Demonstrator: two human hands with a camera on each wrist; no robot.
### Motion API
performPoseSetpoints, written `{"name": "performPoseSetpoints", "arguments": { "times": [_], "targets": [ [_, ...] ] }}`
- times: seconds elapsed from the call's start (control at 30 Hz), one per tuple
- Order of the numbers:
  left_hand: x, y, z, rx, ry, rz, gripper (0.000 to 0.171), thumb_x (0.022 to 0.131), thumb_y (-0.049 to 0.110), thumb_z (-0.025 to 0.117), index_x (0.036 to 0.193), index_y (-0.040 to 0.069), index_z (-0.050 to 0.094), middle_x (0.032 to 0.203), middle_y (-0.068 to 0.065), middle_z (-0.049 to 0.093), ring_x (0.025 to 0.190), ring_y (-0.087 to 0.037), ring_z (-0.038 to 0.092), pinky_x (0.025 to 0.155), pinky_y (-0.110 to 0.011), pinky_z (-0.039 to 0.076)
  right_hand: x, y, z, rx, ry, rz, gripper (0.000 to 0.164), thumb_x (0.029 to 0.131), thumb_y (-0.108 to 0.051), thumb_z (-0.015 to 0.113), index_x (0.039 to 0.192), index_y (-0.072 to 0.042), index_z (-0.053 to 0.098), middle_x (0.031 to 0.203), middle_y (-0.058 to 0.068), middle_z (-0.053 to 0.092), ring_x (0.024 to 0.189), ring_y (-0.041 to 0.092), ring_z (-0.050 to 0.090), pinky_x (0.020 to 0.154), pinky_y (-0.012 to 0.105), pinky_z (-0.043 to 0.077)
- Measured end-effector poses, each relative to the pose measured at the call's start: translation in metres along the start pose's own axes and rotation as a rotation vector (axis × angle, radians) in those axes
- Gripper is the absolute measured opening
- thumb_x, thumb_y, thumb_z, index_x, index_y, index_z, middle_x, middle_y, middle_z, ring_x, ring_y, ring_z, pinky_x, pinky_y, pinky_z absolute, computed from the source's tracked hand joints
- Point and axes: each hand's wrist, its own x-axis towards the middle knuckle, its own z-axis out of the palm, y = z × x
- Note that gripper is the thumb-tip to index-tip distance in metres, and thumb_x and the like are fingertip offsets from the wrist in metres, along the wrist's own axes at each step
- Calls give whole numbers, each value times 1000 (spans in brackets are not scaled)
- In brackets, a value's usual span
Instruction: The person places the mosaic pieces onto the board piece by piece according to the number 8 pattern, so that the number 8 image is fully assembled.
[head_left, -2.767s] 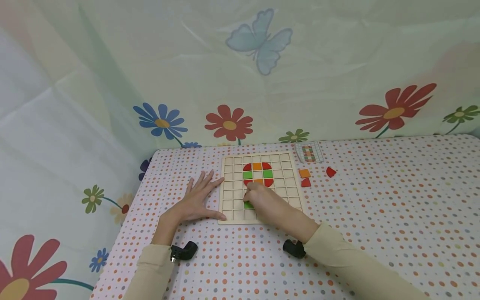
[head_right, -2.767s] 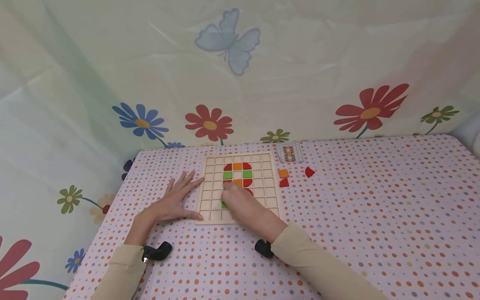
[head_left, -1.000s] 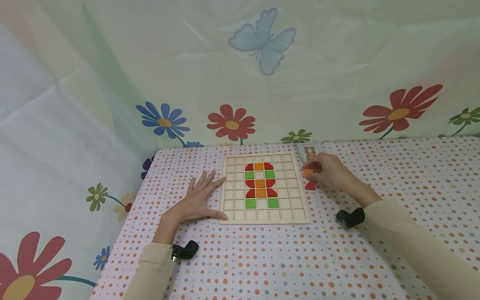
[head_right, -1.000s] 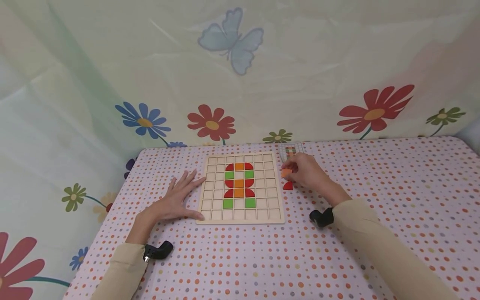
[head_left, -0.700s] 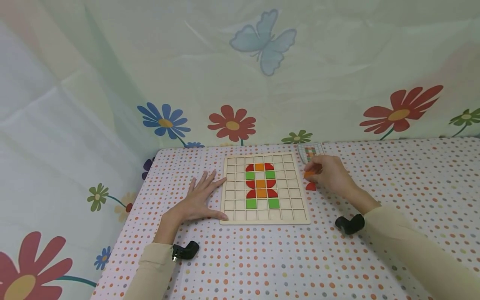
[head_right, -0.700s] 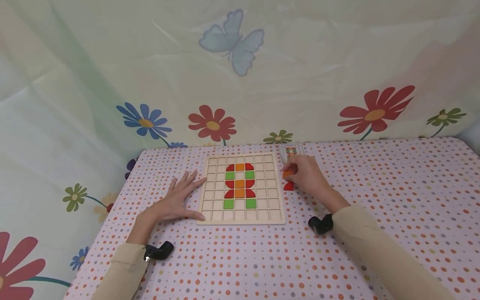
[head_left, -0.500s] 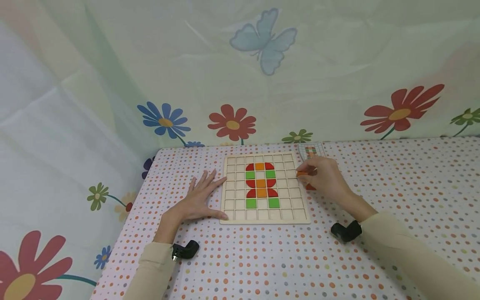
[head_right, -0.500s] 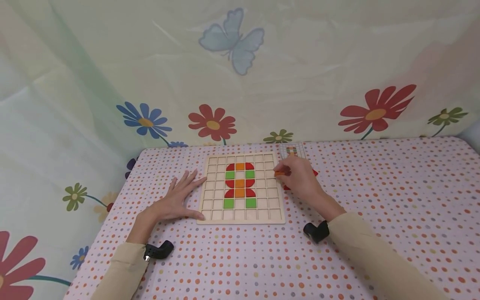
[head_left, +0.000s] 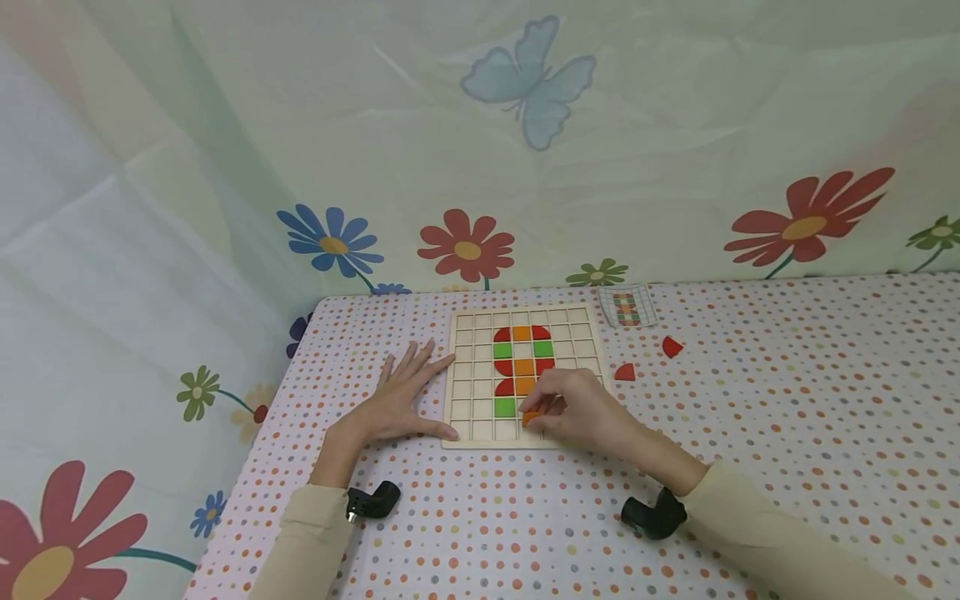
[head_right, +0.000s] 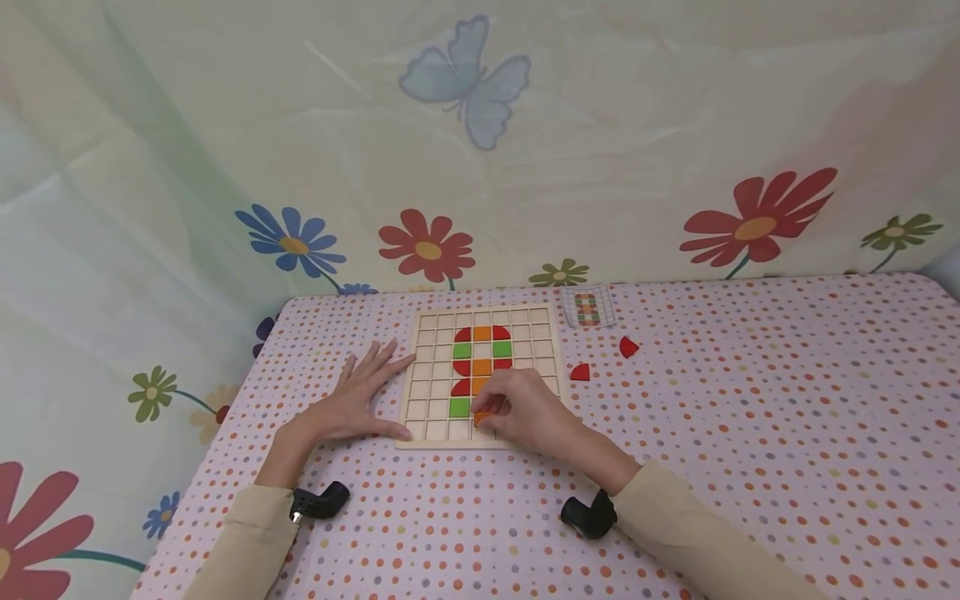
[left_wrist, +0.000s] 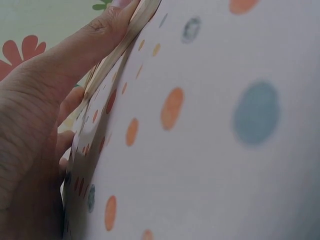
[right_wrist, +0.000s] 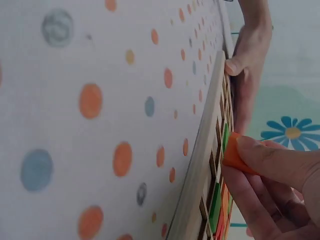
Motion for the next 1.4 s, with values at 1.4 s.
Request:
{"name": "performPoseSetpoints", "arguments": {
  "times": [1.4],
  "targets": [
    [0, 0, 1, -2, 11, -4, 115, 75, 58, 89, 167, 25, 30, 176, -10, 3, 161, -35, -8, 126, -62, -8, -12, -15, 19, -319, -35, -116, 13, 88, 9, 78, 100, 5, 81, 96, 2, 64, 91, 17, 63, 79, 25, 60]
  ]
}}
